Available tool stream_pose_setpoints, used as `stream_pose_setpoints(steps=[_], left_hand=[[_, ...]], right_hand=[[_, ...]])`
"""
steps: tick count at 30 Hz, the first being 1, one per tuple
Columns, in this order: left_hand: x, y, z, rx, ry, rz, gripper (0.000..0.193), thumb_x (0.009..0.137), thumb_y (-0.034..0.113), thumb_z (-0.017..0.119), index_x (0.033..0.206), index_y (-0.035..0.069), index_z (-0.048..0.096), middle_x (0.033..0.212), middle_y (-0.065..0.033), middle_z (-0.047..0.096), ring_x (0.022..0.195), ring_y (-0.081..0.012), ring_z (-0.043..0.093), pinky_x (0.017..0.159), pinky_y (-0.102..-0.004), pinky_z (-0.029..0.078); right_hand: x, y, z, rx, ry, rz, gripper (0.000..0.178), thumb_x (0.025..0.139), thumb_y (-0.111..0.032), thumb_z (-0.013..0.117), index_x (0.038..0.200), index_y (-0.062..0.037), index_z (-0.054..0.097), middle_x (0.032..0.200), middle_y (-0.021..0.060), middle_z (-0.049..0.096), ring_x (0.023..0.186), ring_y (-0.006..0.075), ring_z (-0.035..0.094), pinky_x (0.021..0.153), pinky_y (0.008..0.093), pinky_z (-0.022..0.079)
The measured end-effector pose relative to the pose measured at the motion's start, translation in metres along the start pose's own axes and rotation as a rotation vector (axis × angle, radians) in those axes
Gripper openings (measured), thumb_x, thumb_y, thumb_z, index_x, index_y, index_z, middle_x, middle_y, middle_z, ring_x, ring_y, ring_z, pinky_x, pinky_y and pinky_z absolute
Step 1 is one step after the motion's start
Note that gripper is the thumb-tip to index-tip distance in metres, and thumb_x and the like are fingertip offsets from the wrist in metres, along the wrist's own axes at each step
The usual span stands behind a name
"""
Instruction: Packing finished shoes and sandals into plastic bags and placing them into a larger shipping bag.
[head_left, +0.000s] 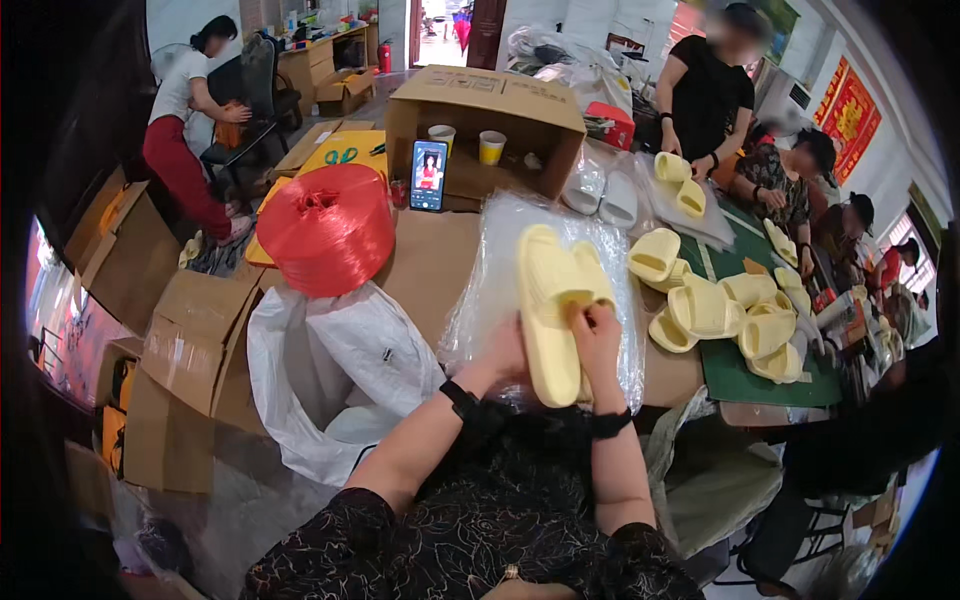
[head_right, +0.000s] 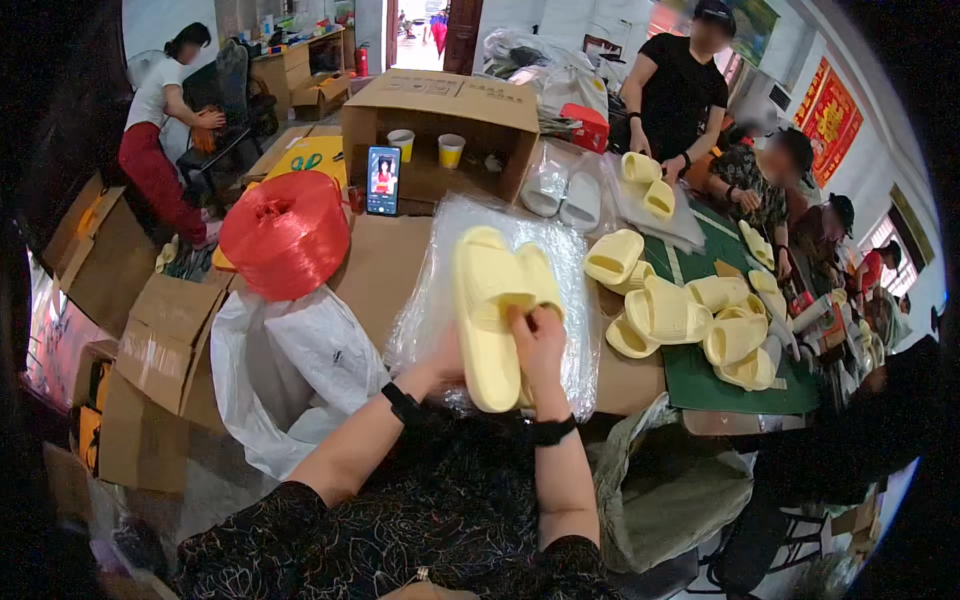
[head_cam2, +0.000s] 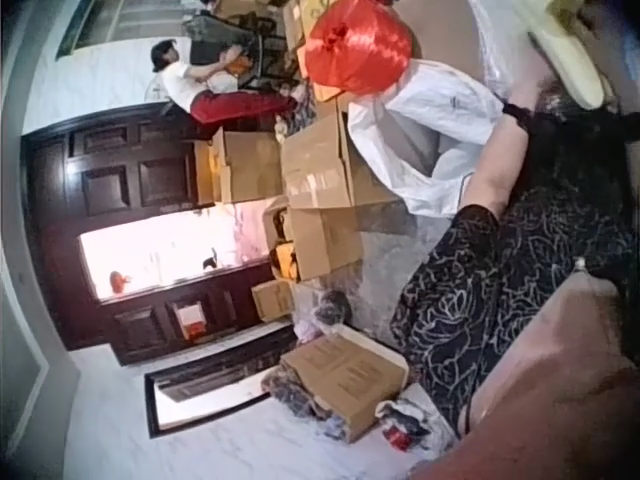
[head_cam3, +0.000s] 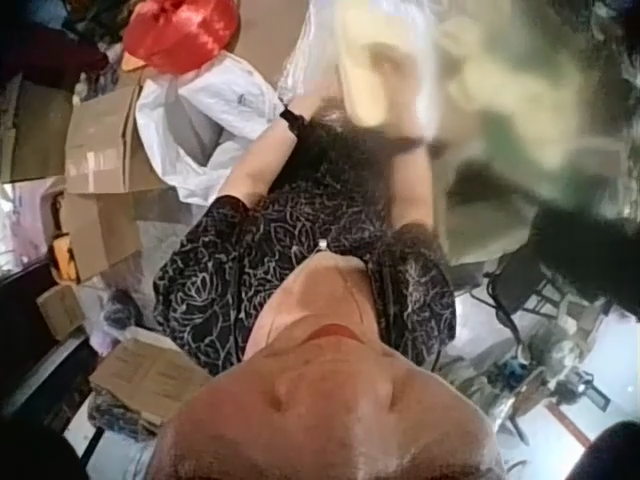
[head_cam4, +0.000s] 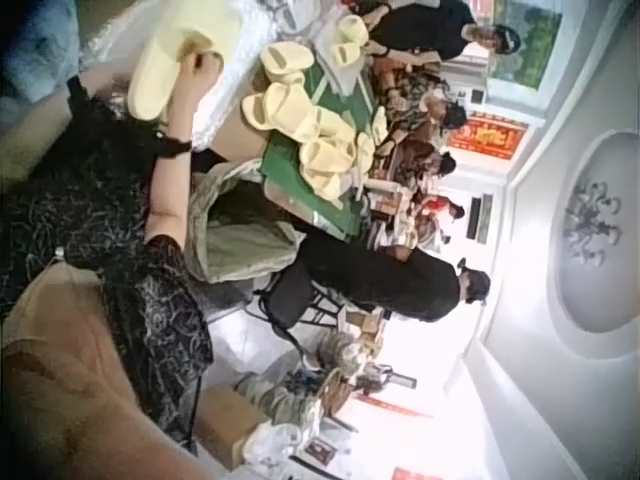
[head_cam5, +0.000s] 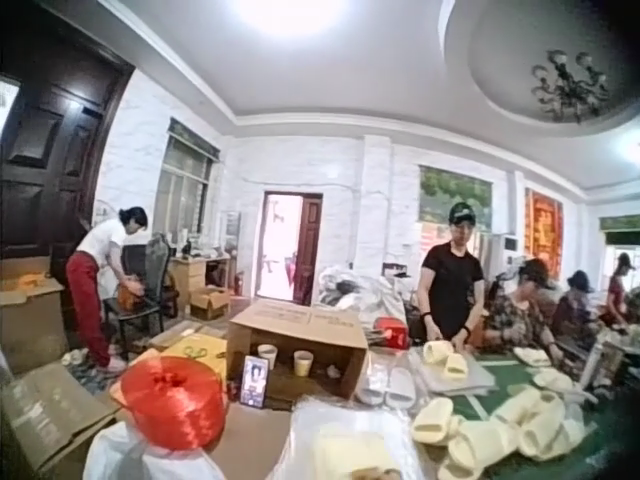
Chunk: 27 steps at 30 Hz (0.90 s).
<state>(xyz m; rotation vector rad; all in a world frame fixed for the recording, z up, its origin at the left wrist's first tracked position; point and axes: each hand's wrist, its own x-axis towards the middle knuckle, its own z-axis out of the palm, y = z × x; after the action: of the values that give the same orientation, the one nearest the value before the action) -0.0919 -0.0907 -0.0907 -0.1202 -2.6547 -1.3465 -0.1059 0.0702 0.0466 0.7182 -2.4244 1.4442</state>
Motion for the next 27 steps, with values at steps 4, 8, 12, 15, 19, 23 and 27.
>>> stream_pose_setpoints(steps=[4,8,12,15,19,23,27], left_hand=[[-0.009,0.054,-0.032,0.376,0.038,0.317,0.058,0.079,0.033,0.070,0.129,0.008,0.055,0.142,-0.0206,0.046,0.133,-0.0390,0.041,0.109,-0.0459,0.038],[-0.010,0.071,-0.040,0.363,0.118,0.317,0.060,0.075,0.032,0.076,0.127,0.009,0.057,0.143,-0.0173,0.047,0.134,-0.0397,0.041,0.109,-0.0469,0.038],[-0.025,0.083,-0.061,0.423,-0.010,0.444,0.062,0.073,0.034,0.079,0.126,0.011,0.058,0.142,-0.0154,0.049,0.134,-0.0390,0.040,0.110,-0.0460,0.037],[-0.053,0.101,-0.090,0.567,-0.151,0.356,0.063,0.071,0.035,0.080,0.126,0.012,0.058,0.142,-0.0144,0.050,0.134,-0.0391,0.041,0.110,-0.0455,0.037],[-0.056,0.085,-0.093,0.510,-0.257,0.267,0.066,0.071,0.038,0.080,0.127,0.014,0.057,0.144,-0.0131,0.048,0.136,-0.0401,0.038,0.112,-0.0453,0.033],[-0.058,0.083,-0.074,0.575,-0.152,0.270,0.068,0.076,0.042,0.076,0.135,0.018,0.053,0.148,-0.0113,0.044,0.138,-0.0390,0.036,0.111,-0.0478,0.034],[-0.056,0.086,-0.062,0.602,-0.157,0.256,0.069,0.077,0.044,0.075,0.137,0.019,0.051,0.150,-0.0109,0.042,0.139,-0.0387,0.034,0.111,-0.0482,0.034]], right_hand=[[-0.033,0.011,-0.043,0.025,0.279,0.009,0.025,0.090,-0.017,0.068,0.085,0.0050,0.058,0.080,0.0116,0.056,0.072,0.0227,0.050,0.066,0.0350,0.041],[-0.062,0.010,-0.076,0.160,0.308,0.087,0.024,0.091,-0.017,0.068,0.091,0.0056,0.060,0.082,0.0103,0.056,0.074,0.0198,0.051,0.067,0.0332,0.041],[-0.084,0.009,-0.100,0.054,0.291,0.055,0.023,0.092,-0.016,0.066,0.096,0.0060,0.060,0.083,0.0089,0.055,0.077,0.0172,0.050,0.070,0.0318,0.042],[-0.104,0.015,-0.112,0.053,0.315,0.100,0.022,0.093,-0.014,0.066,0.097,0.0063,0.059,0.084,0.0092,0.056,0.078,0.0188,0.051,0.073,0.0314,0.042],[-0.116,0.017,-0.113,-0.015,0.300,0.051,0.018,0.096,-0.012,0.063,0.101,0.0048,0.061,0.088,0.0027,0.056,0.079,0.0093,0.050,0.071,0.0259,0.042],[-0.122,0.017,-0.104,0.100,0.367,0.077,0.020,0.092,-0.013,0.066,0.094,0.0060,0.060,0.082,0.0115,0.055,0.076,0.0207,0.050,0.069,0.0324,0.040],[-0.123,0.009,-0.107,-0.046,0.308,0.048,0.021,0.092,-0.013,0.066,0.090,0.0063,0.059,0.079,0.0111,0.052,0.073,0.0208,0.048,0.067,0.0336,0.039]])
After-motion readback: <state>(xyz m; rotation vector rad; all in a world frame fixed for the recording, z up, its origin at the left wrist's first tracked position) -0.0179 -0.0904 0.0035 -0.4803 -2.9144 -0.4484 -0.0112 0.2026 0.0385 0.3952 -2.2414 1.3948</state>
